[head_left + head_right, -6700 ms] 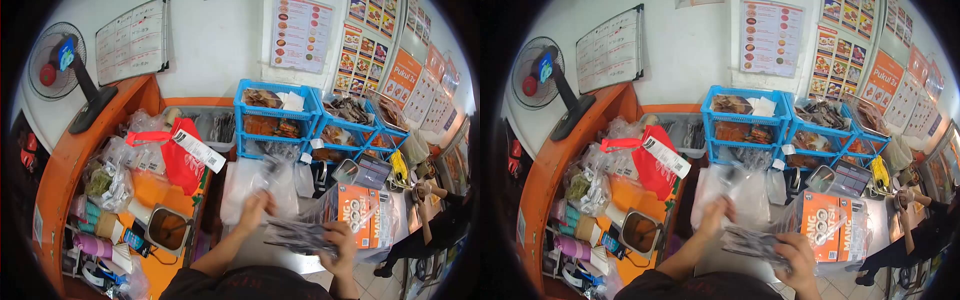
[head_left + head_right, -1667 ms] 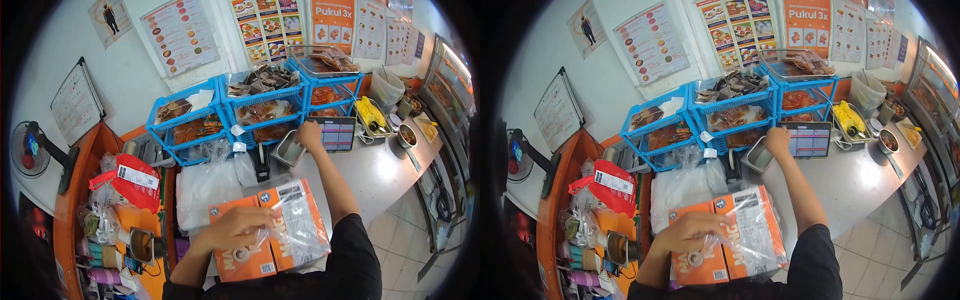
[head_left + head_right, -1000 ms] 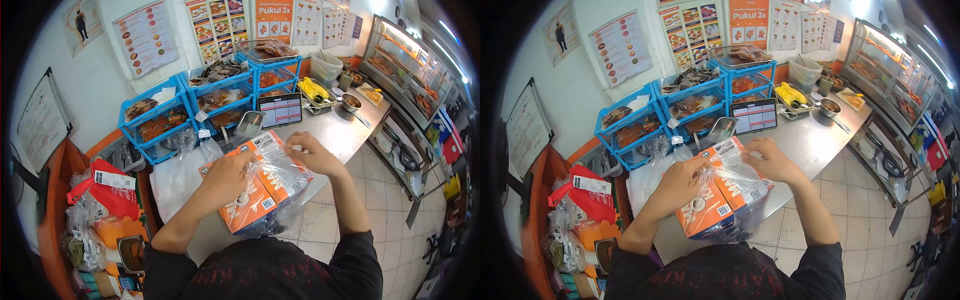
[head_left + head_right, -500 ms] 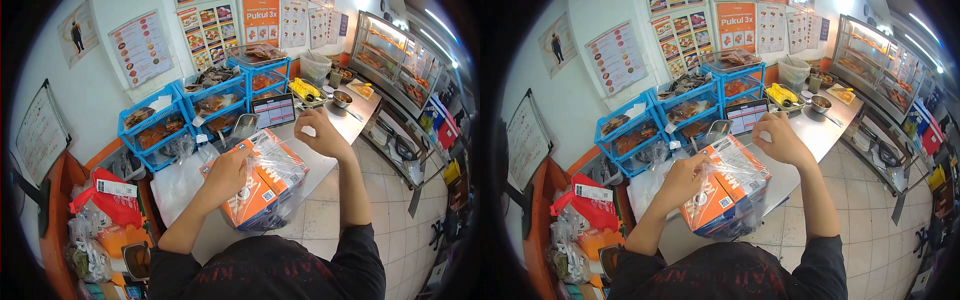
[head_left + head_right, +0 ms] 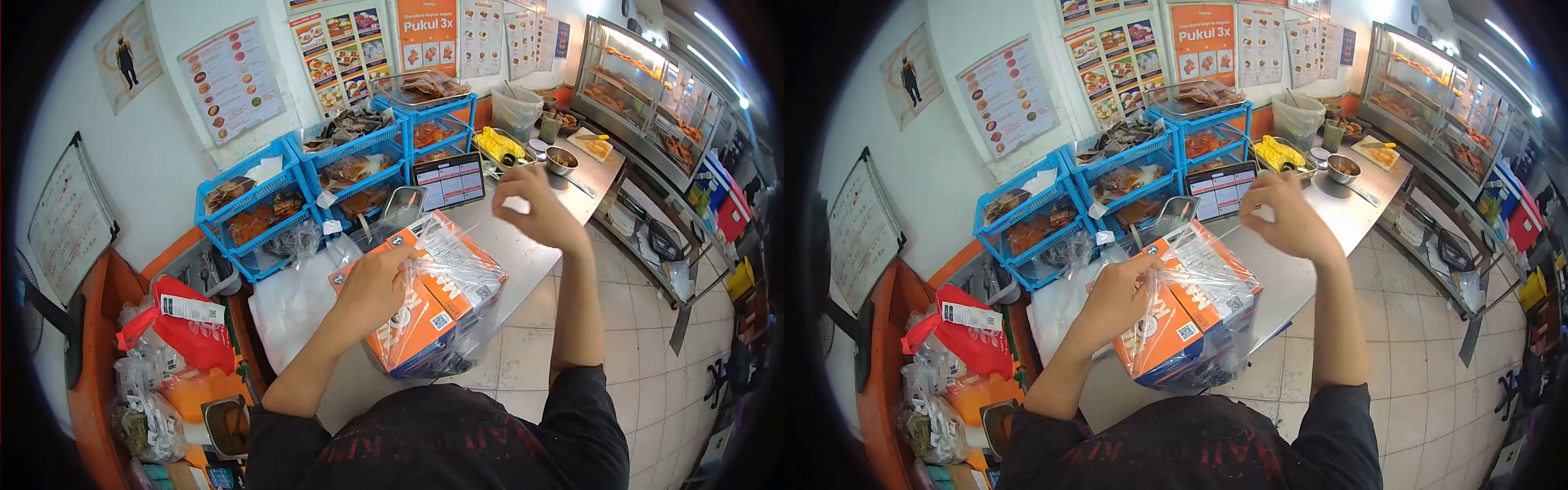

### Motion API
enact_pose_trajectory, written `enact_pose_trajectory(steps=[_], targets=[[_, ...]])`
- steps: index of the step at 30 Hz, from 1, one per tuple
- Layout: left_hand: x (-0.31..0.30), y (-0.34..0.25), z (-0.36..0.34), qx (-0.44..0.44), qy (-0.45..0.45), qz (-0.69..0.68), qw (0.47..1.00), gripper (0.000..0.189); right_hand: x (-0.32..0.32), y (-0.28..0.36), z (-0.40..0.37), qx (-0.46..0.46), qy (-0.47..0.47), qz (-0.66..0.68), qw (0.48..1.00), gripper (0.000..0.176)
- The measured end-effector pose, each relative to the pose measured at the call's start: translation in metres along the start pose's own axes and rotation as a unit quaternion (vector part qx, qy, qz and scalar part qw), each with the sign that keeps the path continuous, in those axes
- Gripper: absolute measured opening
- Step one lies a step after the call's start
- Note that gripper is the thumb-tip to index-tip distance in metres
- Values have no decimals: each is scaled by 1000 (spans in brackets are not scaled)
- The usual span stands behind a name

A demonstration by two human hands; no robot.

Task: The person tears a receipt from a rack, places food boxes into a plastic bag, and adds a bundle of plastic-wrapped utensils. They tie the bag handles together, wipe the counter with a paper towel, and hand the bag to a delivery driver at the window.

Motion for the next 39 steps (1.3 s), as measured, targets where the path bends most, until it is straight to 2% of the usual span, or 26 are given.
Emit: enact_pose_trajectory(steps=[4, 6, 8, 11, 13, 14, 15, 16, 18, 20, 22, 23, 24, 25, 26, 28, 29, 30, 31, 33, 35, 37, 38, 39], targets=[[0, -2, 1, -8, -3, -7, 1000, 17, 63, 1, 6, -24, 100, 93, 990, 6], [0, -3, 1, -11, 0, -8, 1000, 18, 87, 0, 9, -6, 132, 130, 983, 6], [0, -2, 2, -16, 3, -8, 1000, 18, 104, 0, 8, 31, 163, 222, 961, 6], [-2, -4, 3, 7, -14, -15, 1000, 18, 106, 7, 7, 21, 157, 199, 967, 6], [-4, -8, 6, 15, 13, -10, 1000, 20, 105, 15, 6, 10, 155, 183, 971, 6], [-7, -7, 8, 13, 12, -10, 1000, 20, 99, 22, 6, -2, 116, 177, 977, 8], [-10, -10, 11, 46, 4, 31, 998, 24, 91, 30, 7, -13, 77, 172, 982, 10], [-13, -14, 12, 78, -2, 72, 994, 29, 88, 39, 8, -13, 81, 173, 981, 10], [-26, -28, 17, 69, 24, 106, 992, 34, 75, 60, 13, -47, 15, 106, 993, 8], [-31, -34, 20, 62, 48, 143, 987, 39, 83, 61, 14, -37, 13, 112, 993, 7], [-32, -41, 22, 100, 43, 179, 978, 44, 88, 65, 11, -26, 9, 118, 993, 7], [-31, -41, 23, 99, 42, 180, 978, 44, 84, 68, 8, -20, -29, 143, 989, 7], [-33, -44, 24, 121, 4, 175, 977, 41, 81, 70, 5, -14, -67, 168, 983, 8], [-35, -46, 24, 143, -35, 170, 974, 38, 86, 69, 3, -14, -65, 169, 983, 8], [-30, -43, 24, 140, -35, 169, 975, 38, 90, 61, 1, 6, -83, 193, 978, 8], [-26, -27, 27, 61, -69, 88, 992, 37, 100, 49, -7, 26, -98, 216, 971, 8], [-21, -23, 25, 61, -71, 89, 992, 37, 108, 36, -13, 85, -108, 295, 945, 8], [-19, -12, 20, 7, -92, -25, 995, 38, 114, 26, -18, 143, -119, 372, 910, 9], [-15, -1, 14, -49, -111, -139, 983, 40, 115, 25, -21, 144, -120, 372, 909, 9], [-6, 6, 5, -73, -129, -193, 970, 42, 123, 18, -29, 181, -97, 446, 871, 10], [-2, 11, -2, -101, -148, -247, 952, 44, 121, 19, -33, 195, -88, 469, 857, 8], [0, 15, -8, -128, -174, -327, 920, 35, 127, 18, -37, 209, -75, 492, 842, 8], [3, 18, -10, -131, -174, -329, 919, 35, 128, 18, -37, 176, -104, 526, 826, 9], [5, 18, -10, -120, -172, -306, 929, 27, 126, 18, -37, 141, -132, 557, 808, 9]])
Point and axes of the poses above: each hand's wrist, its own z-axis towards the middle knuckle, its own x-axis out of the palm, y = z × x, the point moved 7 cm from there along z, towards the middle knuckle, and after that the axes turned 11 degrees about z, right-handed, at the moved point
